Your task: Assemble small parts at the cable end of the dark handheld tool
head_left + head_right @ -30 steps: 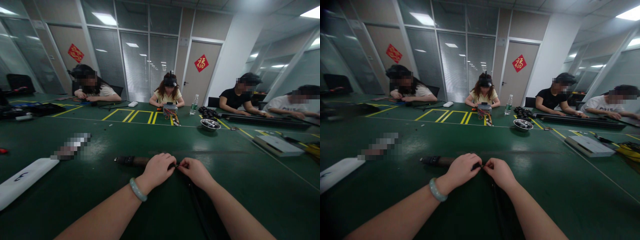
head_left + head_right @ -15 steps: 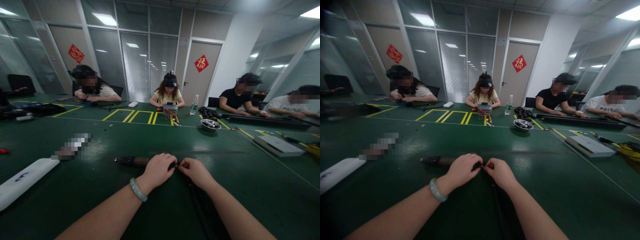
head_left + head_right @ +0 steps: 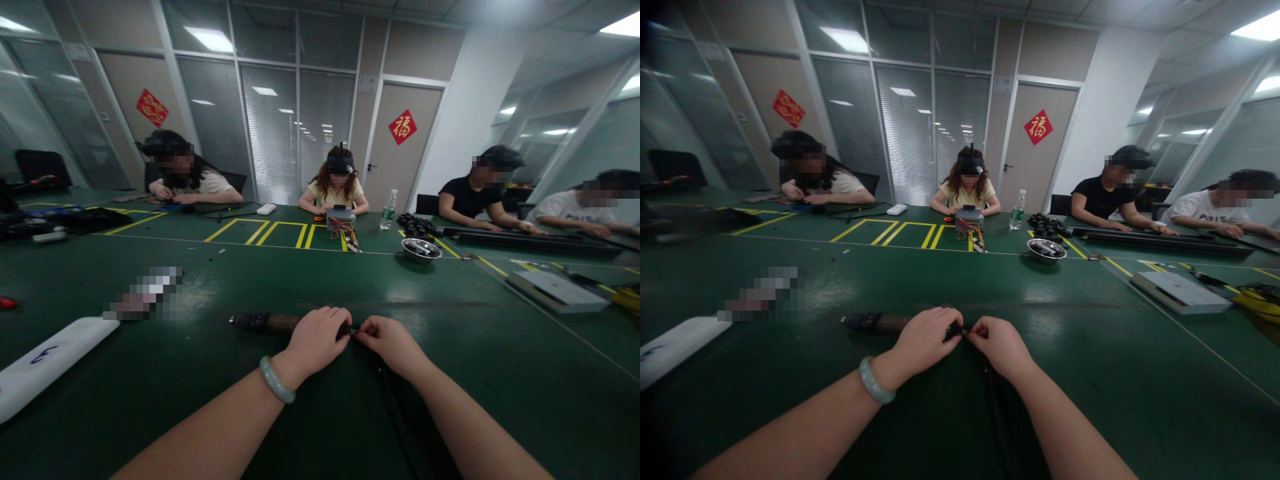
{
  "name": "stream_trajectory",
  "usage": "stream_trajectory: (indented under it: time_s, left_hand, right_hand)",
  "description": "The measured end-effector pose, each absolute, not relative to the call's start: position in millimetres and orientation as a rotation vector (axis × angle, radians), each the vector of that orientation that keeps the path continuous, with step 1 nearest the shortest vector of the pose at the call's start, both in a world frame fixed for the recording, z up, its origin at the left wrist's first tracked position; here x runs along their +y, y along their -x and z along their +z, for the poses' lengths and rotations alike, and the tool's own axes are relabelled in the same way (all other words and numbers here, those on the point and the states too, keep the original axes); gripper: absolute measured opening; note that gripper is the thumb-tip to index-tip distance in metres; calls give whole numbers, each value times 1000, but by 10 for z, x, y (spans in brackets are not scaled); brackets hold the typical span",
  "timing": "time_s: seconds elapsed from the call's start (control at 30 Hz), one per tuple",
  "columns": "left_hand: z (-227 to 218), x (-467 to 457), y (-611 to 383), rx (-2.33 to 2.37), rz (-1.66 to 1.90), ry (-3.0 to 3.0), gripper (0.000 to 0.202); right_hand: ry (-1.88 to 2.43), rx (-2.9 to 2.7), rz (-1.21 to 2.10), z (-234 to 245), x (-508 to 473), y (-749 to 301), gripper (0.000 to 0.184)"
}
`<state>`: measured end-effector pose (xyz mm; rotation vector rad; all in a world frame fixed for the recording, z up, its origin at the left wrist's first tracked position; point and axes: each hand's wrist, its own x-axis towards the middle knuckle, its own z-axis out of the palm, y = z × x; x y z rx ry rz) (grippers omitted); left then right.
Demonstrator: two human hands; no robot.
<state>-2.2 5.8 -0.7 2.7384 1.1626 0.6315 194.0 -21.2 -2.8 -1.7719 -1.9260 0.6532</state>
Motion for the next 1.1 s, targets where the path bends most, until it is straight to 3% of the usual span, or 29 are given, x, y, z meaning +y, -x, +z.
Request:
stream_trajectory:
  time_s: [1.1]
  left_hand:
    - [-3, 57, 22, 1143, 624, -2768, 17]
  right_hand:
    - [1778, -1925, 657, -6, -206, -1940, 13]
